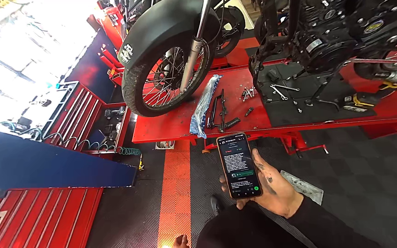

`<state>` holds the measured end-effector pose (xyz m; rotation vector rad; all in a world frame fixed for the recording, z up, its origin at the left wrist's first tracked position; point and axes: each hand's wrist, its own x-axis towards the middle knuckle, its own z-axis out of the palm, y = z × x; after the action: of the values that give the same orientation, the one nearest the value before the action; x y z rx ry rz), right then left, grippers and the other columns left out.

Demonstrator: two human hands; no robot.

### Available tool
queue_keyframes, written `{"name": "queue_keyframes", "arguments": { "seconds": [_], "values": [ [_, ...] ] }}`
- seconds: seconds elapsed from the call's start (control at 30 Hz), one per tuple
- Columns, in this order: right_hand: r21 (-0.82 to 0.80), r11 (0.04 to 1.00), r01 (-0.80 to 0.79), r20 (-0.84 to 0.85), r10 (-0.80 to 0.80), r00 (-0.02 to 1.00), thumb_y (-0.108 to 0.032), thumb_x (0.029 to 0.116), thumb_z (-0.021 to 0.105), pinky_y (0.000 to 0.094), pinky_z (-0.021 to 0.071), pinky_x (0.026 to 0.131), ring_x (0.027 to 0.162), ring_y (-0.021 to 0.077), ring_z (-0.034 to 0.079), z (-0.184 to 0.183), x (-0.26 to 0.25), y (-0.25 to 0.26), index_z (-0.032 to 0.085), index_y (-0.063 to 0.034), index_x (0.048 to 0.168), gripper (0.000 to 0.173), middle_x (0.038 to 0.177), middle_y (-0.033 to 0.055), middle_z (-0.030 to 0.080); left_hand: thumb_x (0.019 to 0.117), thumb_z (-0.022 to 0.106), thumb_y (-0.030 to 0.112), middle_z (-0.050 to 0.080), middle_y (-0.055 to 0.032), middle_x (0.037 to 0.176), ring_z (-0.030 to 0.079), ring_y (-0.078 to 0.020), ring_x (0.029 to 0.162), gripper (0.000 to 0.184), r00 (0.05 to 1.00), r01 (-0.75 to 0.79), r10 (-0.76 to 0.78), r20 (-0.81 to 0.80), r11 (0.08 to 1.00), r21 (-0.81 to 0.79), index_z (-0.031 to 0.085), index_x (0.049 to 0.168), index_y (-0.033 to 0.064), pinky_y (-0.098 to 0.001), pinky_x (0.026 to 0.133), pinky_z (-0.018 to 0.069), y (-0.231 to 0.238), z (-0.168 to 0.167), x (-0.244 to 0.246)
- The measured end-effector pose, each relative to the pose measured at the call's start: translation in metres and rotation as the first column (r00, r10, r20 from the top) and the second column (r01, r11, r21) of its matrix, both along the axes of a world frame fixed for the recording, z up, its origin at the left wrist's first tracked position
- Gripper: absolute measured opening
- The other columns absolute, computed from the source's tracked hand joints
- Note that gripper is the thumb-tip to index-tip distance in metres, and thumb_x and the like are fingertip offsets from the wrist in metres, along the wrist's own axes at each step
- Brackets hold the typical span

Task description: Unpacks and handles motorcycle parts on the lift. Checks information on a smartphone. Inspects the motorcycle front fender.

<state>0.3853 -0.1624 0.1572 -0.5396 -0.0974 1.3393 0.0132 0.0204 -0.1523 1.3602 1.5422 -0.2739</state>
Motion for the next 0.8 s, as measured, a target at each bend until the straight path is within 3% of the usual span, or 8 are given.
{"name": "queue_keyframes", "arguments": {
  "seconds": [0.23, 0.8],
  "values": [
    [-0.006, 1.0, 0.0, 0.017, 0.0, 1.0, -0.081, 0.0947, 0.028, 0.059, 0.059, 0.084, 0.118, 0.0464, 0.063, -0.002, 0.0, -0.002, 0.051, -0.0207, 0.146, 0.083, 0.135, 0.0292, 0.058, 0.1047, 0.058, 0.029, 0.072, -0.0217, 0.119, 0.07, -0.0356, 0.11, 0.04, 0.991, 0.124, -0.121, -0.06, 0.991, 0.053, 0.066, 0.127, -0.0027, -0.0568, 0.101, 0.0528, 0.002, -0.013, -0.006],
    [-0.019, 0.999, 0.049, 0.004, -0.049, 0.999, -0.08, 0.0958, 0.027, 0.0594, 0.0588, 0.084, 0.118, 0.0469, 0.063, 0.002, 0.007, -0.012, 0.052, -0.0194, 0.146, 0.082, 0.135, 0.0294, 0.058, 0.1054, 0.058, 0.028, 0.072, -0.023, 0.115, 0.072, -0.0362, 0.103, 0.04, 0.993, 0.112, -0.111, -0.028, 0.994, 0.019, 0.064, 0.128, -0.004, -0.0565, 0.095, 0.0551, 0.001, -0.014, 0.014]
  ]
}}
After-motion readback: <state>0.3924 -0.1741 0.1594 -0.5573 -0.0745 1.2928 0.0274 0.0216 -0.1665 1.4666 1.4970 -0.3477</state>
